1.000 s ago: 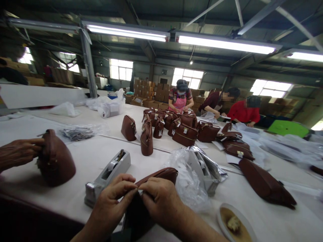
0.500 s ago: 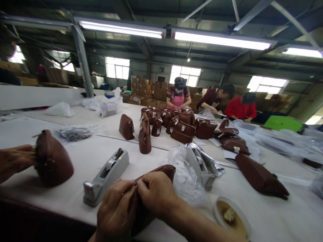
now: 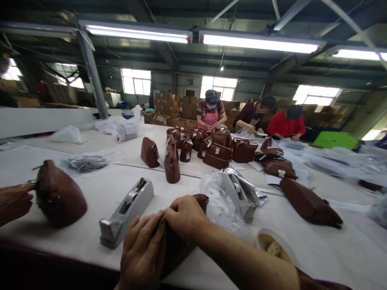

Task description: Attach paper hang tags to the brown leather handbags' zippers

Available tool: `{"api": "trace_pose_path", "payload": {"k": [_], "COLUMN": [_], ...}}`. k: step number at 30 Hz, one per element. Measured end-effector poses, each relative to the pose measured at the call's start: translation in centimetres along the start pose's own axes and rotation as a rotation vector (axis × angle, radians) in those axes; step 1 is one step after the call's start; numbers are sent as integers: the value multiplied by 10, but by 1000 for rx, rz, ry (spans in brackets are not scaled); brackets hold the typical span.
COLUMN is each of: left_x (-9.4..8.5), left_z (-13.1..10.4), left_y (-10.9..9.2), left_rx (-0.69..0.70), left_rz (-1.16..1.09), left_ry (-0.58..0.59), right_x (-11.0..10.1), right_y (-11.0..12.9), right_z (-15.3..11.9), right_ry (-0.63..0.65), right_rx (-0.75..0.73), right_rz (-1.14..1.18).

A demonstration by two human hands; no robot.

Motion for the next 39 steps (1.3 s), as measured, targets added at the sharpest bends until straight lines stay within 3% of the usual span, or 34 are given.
{"api": "trace_pose_path", "payload": {"k": [4, 9, 11, 14, 18, 24, 31, 35, 39], "left_x": [-5, -14, -12, -7, -8, -2, 8, 13, 12], "left_z": [-3, -1, 3, 14, 24, 29, 30, 18, 12], "left_y": [3, 39, 45, 37, 23, 28, 26, 35, 39], "left_rx": [-20, -324, -369, -304, -231, -318, -361, -471, -536], "left_rz": [-124, -318, -316, -298, -176, -228, -256, -383, -387], "left_ry": [23, -51, -52, -10, -8, 54, 161, 260, 328], "right_x": [0, 0, 0, -1, -4, -11, -45, -47, -42], "right_y": [-2, 0, 0, -1, 8, 36, 6, -5, 6], "right_z": [1, 0, -1, -4, -14, -44, -62, -74, -84], "right_ry": [18, 30, 29, 14, -54, -101, -274, -317, -313], "right_rx": [26, 26, 24, -2, -150, -485, -458, -514, -603], "right_rz": [13, 19, 20, 25, -24, -123, -52, -14, -29]}}
Point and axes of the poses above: each hand's wrist, its own z-axis towards the middle knuckle, its own x-axis out of the palm, y = z × x, the point moved 9 cm from there along z, towards the middle knuckle
